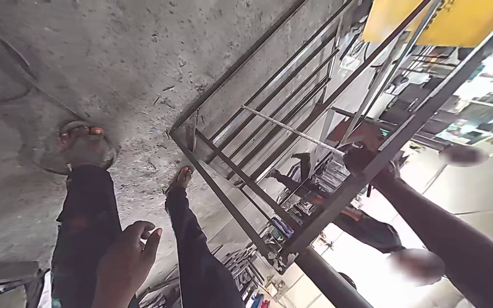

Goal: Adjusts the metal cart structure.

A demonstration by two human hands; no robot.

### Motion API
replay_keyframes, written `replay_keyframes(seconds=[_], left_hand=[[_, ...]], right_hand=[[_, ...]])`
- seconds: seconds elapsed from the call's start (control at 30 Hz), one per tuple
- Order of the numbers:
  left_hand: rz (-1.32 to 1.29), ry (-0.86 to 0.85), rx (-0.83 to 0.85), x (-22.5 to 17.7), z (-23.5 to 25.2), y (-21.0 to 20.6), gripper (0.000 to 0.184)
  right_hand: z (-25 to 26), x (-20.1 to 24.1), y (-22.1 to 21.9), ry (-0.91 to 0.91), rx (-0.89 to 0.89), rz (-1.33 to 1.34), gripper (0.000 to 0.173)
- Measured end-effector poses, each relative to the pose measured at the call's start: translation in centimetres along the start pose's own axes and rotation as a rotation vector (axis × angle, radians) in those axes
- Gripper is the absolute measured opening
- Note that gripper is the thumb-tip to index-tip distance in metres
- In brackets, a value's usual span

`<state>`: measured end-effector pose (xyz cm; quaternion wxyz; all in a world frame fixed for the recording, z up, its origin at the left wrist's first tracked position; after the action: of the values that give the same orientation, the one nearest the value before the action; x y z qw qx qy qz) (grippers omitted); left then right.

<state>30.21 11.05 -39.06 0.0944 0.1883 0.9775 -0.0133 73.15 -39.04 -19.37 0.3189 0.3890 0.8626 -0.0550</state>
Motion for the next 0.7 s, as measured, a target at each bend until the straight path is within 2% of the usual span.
replay_keyframes(seconds=[0.07,0.13,0.37,0.5,0.63,0.7], left_hand=[[-0.011,0.005,0.002,0.3,0.1,0.0,0.036],[-0.020,0.007,0.001,0.4,0.1,0.1,0.036],[-0.005,0.019,0.003,0.3,0.0,0.1,0.037],[0.010,0.014,0.002,0.0,-0.1,0.2,0.037],[0.020,0.023,-0.001,0.2,0.0,0.0,0.037],[0.018,0.024,-0.004,0.4,0.0,-0.3,0.037]], right_hand=[[0.0,2.2,1.3,0.003,0.063,0.018,0.027],[-0.1,3.7,2.1,0.019,0.047,0.032,0.030],[0.0,6.1,2.0,0.084,0.054,0.151,0.031],[0.5,5.4,0.6,0.128,0.008,0.490,0.023],[0.5,5.9,-0.1,0.073,0.179,0.675,0.020],[0.3,5.9,-0.9,0.016,0.265,0.868,0.018]])
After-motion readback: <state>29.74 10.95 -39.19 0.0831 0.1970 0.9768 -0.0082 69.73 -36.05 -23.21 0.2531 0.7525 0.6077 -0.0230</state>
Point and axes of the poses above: each hand's wrist, its own z-axis towards the middle knuckle, its own y-axis out of the back of the hand, x = y × z, the point moved 7 cm from there along z, towards the middle knuckle, and after that the axes turned 12 degrees about y, right-handed, at the moved point
